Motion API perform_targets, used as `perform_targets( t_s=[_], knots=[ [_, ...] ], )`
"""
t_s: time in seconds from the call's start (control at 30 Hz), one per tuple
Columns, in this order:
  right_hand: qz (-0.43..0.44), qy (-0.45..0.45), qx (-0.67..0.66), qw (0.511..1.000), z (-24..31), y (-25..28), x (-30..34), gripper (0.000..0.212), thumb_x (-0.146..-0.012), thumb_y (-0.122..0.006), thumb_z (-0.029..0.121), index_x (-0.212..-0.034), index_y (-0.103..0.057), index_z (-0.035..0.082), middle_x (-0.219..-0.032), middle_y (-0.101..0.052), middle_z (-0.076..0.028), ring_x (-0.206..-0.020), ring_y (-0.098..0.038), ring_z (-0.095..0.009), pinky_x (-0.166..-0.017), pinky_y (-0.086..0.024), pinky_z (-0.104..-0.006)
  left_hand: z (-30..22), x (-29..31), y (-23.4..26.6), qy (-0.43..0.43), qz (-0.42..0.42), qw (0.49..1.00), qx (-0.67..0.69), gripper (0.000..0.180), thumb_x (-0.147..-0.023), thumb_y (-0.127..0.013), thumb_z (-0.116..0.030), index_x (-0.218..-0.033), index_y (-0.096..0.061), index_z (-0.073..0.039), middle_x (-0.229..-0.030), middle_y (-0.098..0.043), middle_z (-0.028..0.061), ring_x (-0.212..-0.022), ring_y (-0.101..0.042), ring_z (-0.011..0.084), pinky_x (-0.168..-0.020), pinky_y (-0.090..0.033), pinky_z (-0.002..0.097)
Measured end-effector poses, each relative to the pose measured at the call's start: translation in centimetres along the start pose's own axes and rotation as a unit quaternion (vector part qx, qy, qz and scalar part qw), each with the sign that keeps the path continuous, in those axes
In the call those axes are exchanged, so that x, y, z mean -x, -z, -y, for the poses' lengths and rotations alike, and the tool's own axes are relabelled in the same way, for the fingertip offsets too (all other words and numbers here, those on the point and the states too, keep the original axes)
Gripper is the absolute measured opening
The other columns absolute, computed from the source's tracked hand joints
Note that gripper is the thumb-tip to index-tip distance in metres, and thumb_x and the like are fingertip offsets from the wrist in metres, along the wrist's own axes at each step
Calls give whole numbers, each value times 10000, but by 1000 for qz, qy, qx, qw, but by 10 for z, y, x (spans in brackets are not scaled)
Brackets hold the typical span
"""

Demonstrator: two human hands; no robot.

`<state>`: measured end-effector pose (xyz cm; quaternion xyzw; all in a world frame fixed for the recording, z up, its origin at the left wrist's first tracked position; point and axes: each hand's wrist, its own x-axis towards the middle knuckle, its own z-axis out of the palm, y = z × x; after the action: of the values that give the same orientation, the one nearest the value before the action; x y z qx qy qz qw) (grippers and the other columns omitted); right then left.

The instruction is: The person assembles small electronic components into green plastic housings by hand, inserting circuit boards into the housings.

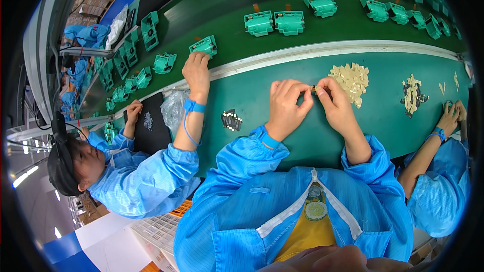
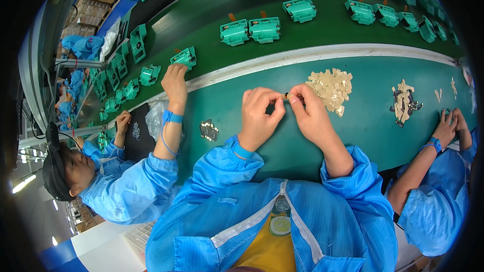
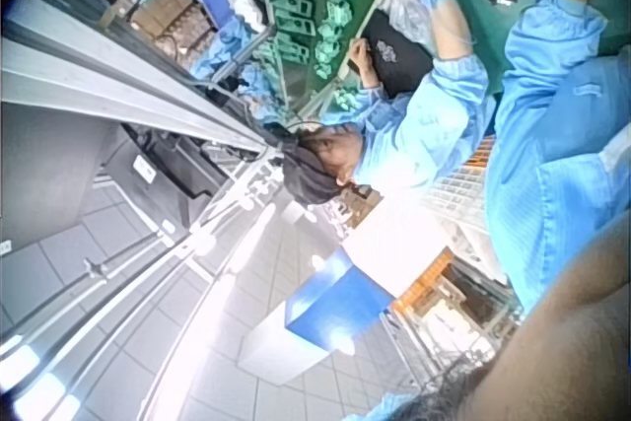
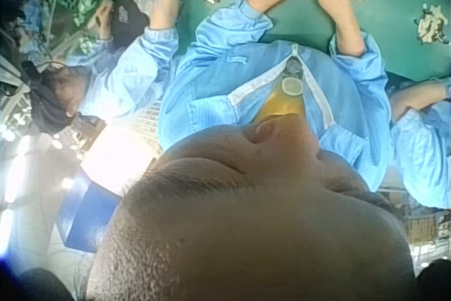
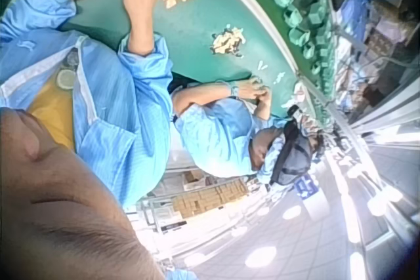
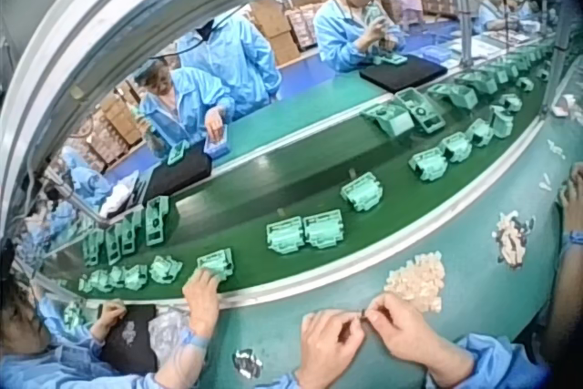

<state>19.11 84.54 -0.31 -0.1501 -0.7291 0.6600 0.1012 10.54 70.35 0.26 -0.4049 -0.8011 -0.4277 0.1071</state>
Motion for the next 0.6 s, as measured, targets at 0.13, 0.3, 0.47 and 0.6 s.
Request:
perform_targets(
  t_s=[0.13,0.3,0.47,0.6],
  knots=[
    [-4,-14,-39,999,-4,4,-2,74,-1013,-554,82,-1017,-570,9,-891,-577,-32,-822,-533,-107,-744,-460,-270,3,3,0,40,-14,999,14,117,-803,-736,-21,-878,-658,-64,-821,-643,37,-729,-614,204,-770,-425,355],
    [-14,-26,-37,999,-1,5,-2,64,-1010,-555,75,-1020,-571,15,-889,-568,-23,-820,-521,-98,-751,-454,-255,4,4,-2,66,-19,997,15,120,-817,-725,-18,-904,-652,-58,-824,-640,40,-720,-611,198,-785,-429,358],
    [-69,-15,-88,994,-16,10,-4,57,-1021,-549,81,-1043,-570,33,-901,-559,3,-824,-509,-81,-757,-445,-236,7,4,-7,95,-31,995,22,76,-841,-717,-40,-901,-675,-62,-853,-651,36,-705,-607,191,-808,-419,365],
    [-236,61,-155,957,-11,21,-9,87,-1055,-527,106,-1079,-573,36,-945,-570,-1,-857,-519,-69,-784,-444,-224,-6,-6,-21,47,3,999,-10,48,-863,-709,-76,-911,-707,-77,-868,-657,24,-752,-611,197,-808,-400,372]
  ],
)
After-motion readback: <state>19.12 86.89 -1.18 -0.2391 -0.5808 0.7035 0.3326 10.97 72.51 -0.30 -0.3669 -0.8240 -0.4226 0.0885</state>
